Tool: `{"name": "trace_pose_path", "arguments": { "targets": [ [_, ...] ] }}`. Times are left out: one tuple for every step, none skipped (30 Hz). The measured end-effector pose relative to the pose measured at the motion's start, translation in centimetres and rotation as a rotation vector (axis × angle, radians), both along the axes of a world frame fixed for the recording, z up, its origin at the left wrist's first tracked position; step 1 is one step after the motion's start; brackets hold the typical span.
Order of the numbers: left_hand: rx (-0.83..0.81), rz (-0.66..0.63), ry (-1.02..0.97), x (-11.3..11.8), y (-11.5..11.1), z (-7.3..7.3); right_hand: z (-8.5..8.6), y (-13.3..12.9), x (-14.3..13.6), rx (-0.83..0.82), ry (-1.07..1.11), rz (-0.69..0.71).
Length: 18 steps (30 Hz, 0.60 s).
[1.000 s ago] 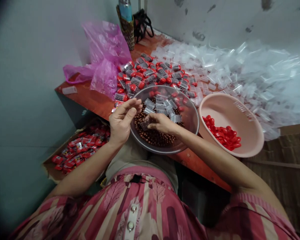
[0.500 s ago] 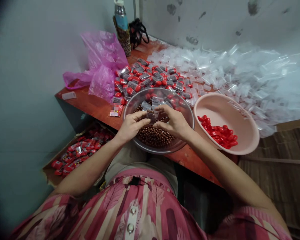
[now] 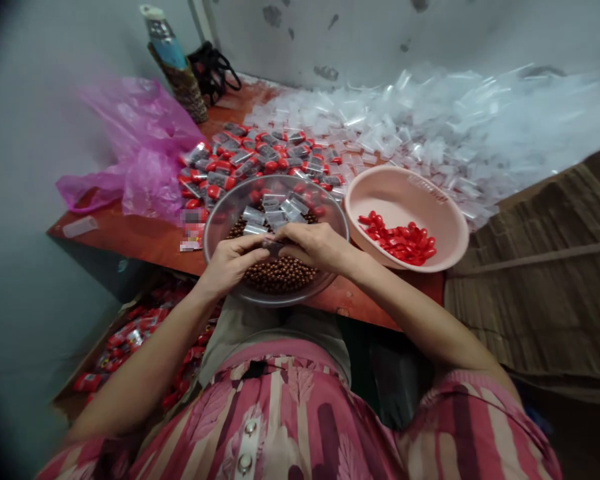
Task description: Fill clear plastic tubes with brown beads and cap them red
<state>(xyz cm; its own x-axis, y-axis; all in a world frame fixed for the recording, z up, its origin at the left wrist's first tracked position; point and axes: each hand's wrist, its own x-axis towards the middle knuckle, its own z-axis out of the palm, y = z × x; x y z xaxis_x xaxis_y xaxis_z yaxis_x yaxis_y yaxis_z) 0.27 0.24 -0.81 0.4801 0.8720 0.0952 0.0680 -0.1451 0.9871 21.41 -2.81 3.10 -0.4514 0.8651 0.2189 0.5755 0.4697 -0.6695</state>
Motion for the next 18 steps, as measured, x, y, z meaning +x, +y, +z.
{"name": "trace_pose_path", "arguments": {
  "targets": [
    [-0.004, -0.005, 0.021, 0.0, 0.0, 0.1, -0.2, -0.2, 0.0, 0.005, -0.017, -0.004],
    [-0.006, -0.002, 0.039, 0.0, 0.0, 0.2, -0.3, -0.5, 0.0, 0.015, -0.043, -0.012],
    [-0.013, -0.003, 0.061, -0.1, 0.0, 0.3, -0.5, -0.8, -0.1, 0.03, -0.079, -0.024],
    [-0.013, 0.012, 0.075, -0.1, 0.0, 0.4, -0.6, -1.2, -0.2, 0.042, -0.124, -0.04],
    [-0.007, 0.025, 0.079, -0.1, 0.0, 0.4, -0.6, -1.5, -0.3, 0.048, -0.174, -0.055],
    [-0.007, 0.018, 0.085, -0.1, 0.0, 0.4, -0.7, -2.0, -0.4, 0.051, -0.222, -0.061],
    [0.002, 0.012, 0.096, -0.1, 0.0, 0.3, -0.6, -2.4, -0.5, 0.046, -0.264, -0.05],
    [0.012, -0.001, 0.114, -0.1, -0.1, 0.3, -0.5, -2.8, -0.4, 0.033, -0.294, -0.026],
    [0.022, -0.016, 0.133, -0.2, -0.1, 0.2, -0.4, -3.2, -0.1, 0.024, -0.299, -0.002],
    [0.029, -0.025, 0.15, -0.2, -0.2, 0.2, -0.1, -3.6, 0.4, 0.016, -0.275, 0.015],
    [0.022, -0.026, 0.158, -0.2, -0.3, 0.1, 0.1, -3.9, 1.3, 0.008, -0.229, 0.007],
    [0.002, -0.014, 0.146, -0.3, -0.4, 0.0, 0.4, -4.1, 2.5, 0.001, -0.183, -0.043],
    [-0.027, 0.008, 0.116, -0.3, -0.5, 0.0, 0.7, -4.1, 4.1, -0.002, -0.156, -0.143],
    [-0.054, 0.029, 0.078, -0.4, -0.5, -0.1, 0.8, -4.0, 6.1, -0.012, -0.151, -0.276],
    [-0.071, 0.025, 0.05, -0.4, -0.6, -0.1, 0.9, -3.6, 8.4, -0.02, -0.207, -0.448],
    [-0.076, -0.006, 0.039, -0.4, -0.7, -0.1, 0.8, -3.2, 10.9, -0.028, -0.304, -0.637],
    [-0.071, -0.056, 0.044, -0.4, -0.7, -0.1, 0.6, -2.6, 13.4, -0.076, -0.437, -0.796],
    [-0.063, -0.105, 0.058, -0.4, -0.8, 0.0, 0.1, -1.9, 15.8, -0.162, -0.589, -0.908]
  ]
}}
